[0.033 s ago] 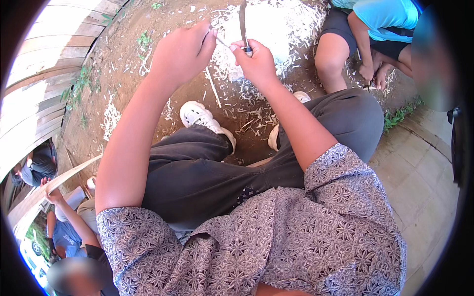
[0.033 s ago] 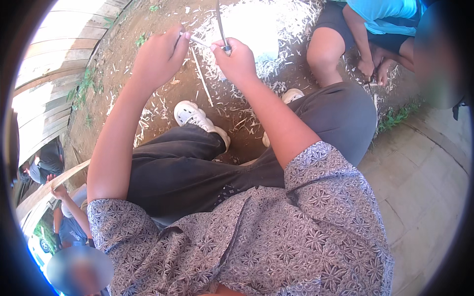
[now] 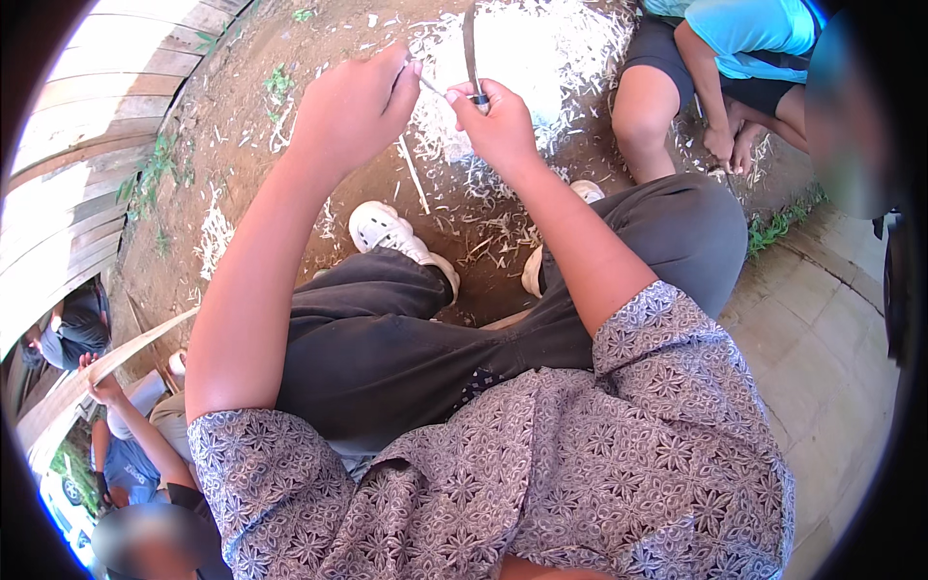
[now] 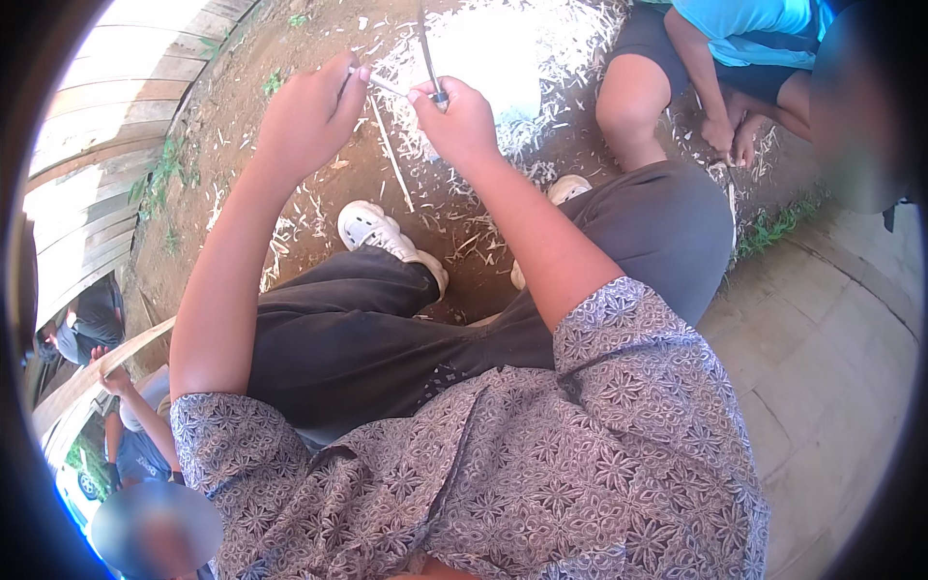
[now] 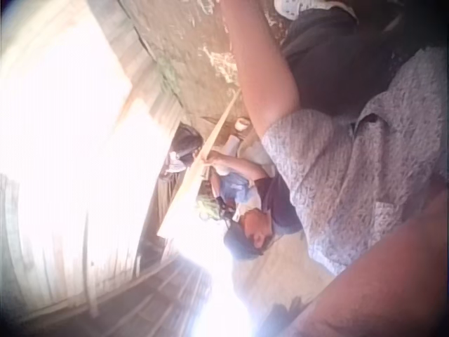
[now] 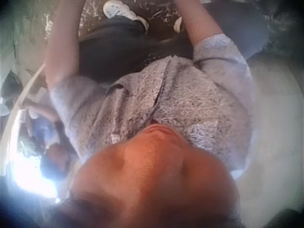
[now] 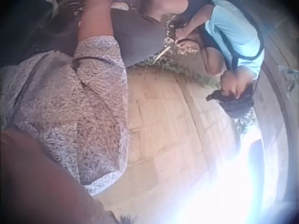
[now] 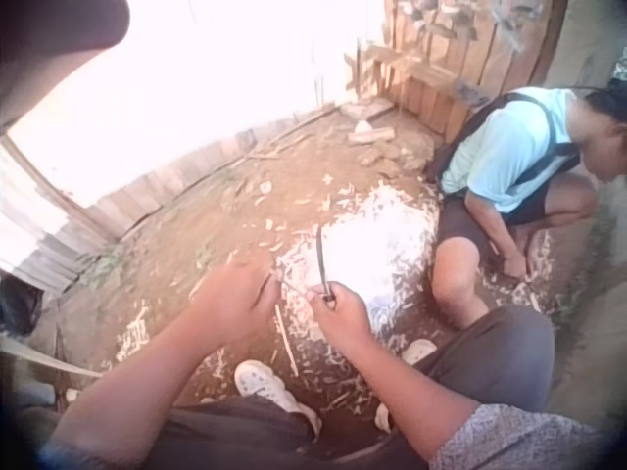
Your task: The person sits on the ground and uses a curved knife to shave thin strips from a piece of bamboo. They hold the bamboo with one hand and scrape the knife along its length to produce fine shavings, which accumulate on the ground.
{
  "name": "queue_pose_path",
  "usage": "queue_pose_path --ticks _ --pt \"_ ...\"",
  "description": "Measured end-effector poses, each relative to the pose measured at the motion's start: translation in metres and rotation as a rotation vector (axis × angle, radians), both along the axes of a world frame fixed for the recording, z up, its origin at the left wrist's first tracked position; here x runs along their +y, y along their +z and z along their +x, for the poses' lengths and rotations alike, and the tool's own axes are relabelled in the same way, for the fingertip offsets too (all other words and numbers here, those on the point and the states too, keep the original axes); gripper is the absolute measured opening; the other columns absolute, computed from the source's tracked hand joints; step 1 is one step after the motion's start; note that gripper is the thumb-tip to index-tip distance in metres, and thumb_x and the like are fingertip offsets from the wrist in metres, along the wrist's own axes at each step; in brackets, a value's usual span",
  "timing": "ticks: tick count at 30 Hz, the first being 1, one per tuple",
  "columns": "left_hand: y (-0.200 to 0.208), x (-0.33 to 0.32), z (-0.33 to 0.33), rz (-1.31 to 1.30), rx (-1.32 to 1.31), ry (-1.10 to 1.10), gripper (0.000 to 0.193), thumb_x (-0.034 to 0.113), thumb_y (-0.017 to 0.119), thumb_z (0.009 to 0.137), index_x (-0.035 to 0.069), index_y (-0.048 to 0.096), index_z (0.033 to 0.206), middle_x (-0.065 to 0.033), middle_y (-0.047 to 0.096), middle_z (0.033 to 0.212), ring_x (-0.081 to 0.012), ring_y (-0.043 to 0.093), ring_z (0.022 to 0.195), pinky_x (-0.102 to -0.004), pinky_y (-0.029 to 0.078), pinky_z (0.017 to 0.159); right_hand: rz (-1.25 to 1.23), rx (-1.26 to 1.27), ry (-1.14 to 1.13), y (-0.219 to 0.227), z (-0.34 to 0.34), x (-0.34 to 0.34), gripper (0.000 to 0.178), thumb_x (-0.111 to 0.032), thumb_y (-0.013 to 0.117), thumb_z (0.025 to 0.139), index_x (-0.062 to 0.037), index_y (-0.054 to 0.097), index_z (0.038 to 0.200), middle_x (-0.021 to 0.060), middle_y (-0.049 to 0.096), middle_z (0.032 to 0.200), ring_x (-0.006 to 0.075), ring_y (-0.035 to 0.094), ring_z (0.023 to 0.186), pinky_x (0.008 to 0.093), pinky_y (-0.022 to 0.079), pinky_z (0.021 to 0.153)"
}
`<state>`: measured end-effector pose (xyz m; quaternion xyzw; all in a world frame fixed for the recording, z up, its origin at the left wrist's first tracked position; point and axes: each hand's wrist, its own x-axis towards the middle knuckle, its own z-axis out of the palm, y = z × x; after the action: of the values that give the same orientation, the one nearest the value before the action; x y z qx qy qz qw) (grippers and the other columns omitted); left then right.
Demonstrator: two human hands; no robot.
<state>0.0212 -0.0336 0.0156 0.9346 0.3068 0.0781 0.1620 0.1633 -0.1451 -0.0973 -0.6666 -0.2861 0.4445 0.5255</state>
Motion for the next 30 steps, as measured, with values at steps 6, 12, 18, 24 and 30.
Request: queue_pose_path --ticks 6,12,18,24,30 --pt "0.003 -0.003 0.004 -0.005 0.031 -0.005 0.028 0.029 0.049 0.106 0.004 0.059 0.099 -0.0203 0.060 0.064 -0.0430 0.064 0.064 -0.0516 0.048 0.061 -0.054 -0.140 -0.016 -0.007 0.005 0.003 0.020 -0.019 0.069 0.093 -0.0032 0.070 0.104 0.0033 0.068 0.070 0.0110 0.060 0.060 0.0287 0.048 0.057" --pt "0.004 -0.006 -0.001 0.000 0.043 0.006 0.029 0.031 0.049 0.105 0.004 0.060 0.099 -0.0220 0.063 0.067 -0.0439 0.065 0.067 -0.0531 0.050 0.063 -0.043 -0.035 -0.010 0.002 0.005 -0.005 0.021 -0.019 0.073 0.091 -0.0022 0.070 0.103 0.0018 0.066 0.071 0.0085 0.059 0.061 0.0274 0.047 0.058" --pt "0.003 -0.008 -0.010 0.063 -0.031 -0.020 0.028 0.031 0.052 0.102 0.006 0.061 0.094 -0.0202 0.065 0.070 -0.0426 0.066 0.068 -0.0529 0.052 0.062 -0.012 -0.108 0.033 0.009 -0.003 -0.001 0.025 -0.023 0.077 0.090 -0.0017 0.069 0.101 0.0015 0.067 0.073 0.0067 0.058 0.062 0.0261 0.047 0.059" --pt "0.001 -0.008 -0.020 0.014 -0.014 -0.054 0.030 0.032 0.050 0.103 0.005 0.061 0.097 -0.0221 0.066 0.074 -0.0441 0.066 0.074 -0.0549 0.051 0.066 0.000 -0.139 0.080 0.004 0.000 -0.002 0.021 -0.021 0.076 0.092 -0.0027 0.068 0.097 0.0017 0.067 0.072 0.0059 0.057 0.059 0.0250 0.045 0.055" --pt "0.011 -0.006 -0.031 -0.083 0.073 -0.122 0.027 0.028 0.050 0.103 0.005 0.062 0.101 -0.0223 0.067 0.077 -0.0440 0.067 0.076 -0.0546 0.051 0.067 -0.120 0.094 0.177 0.018 0.012 -0.006 0.019 -0.019 0.072 0.094 -0.0034 0.064 0.102 0.0019 0.061 0.073 0.0052 0.046 0.049 0.0240 0.038 0.044"
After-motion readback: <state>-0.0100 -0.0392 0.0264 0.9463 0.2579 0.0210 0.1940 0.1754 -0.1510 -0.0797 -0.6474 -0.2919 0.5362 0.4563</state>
